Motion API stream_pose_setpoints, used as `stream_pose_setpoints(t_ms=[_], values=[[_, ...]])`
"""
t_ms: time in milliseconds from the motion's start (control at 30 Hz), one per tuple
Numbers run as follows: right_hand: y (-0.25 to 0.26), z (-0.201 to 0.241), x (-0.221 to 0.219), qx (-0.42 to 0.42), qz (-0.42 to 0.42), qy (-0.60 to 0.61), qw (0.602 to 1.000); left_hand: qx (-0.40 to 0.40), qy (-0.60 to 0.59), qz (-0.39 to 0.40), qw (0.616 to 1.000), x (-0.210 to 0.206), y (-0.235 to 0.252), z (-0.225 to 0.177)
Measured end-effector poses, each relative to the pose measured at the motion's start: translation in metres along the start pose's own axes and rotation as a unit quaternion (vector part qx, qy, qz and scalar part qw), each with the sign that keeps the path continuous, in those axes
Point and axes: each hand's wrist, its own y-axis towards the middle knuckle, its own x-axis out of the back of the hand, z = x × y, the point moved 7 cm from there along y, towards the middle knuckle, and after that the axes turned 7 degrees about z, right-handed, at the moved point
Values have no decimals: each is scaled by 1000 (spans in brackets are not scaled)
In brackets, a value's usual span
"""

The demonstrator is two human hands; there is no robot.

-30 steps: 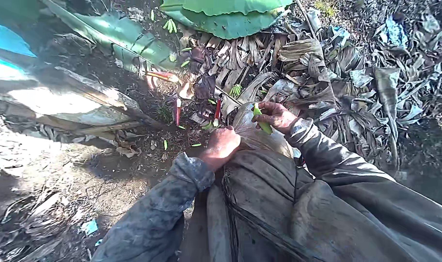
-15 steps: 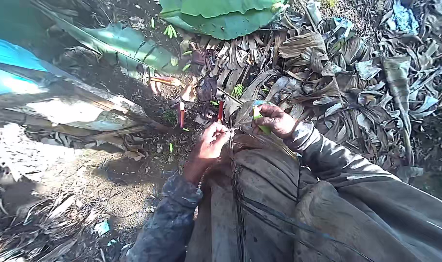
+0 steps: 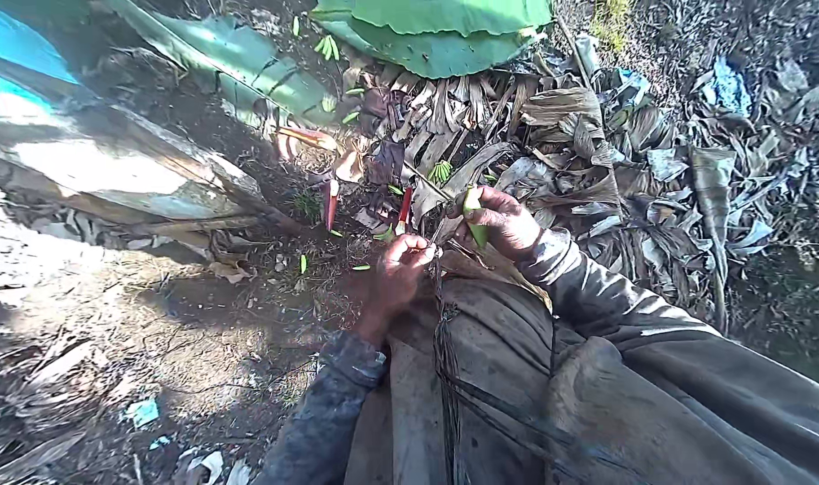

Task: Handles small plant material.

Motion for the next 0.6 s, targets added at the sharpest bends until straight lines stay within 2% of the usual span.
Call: stream_pose_setpoints(t_ms=[267,367,467,600], values=[[12,24,-3,16,-8,-57,998,26,17,10,999,3,1,5],[12,26,-6,24,4,-68,997,13,27,2,1000,5,1,1],[11,26,-11,18,2,-90,996,-22,103,-16,994,5,4,-18],[13,21,-22,6,-5,-100,995,-106,217,-11,970,-17,21,-63]])
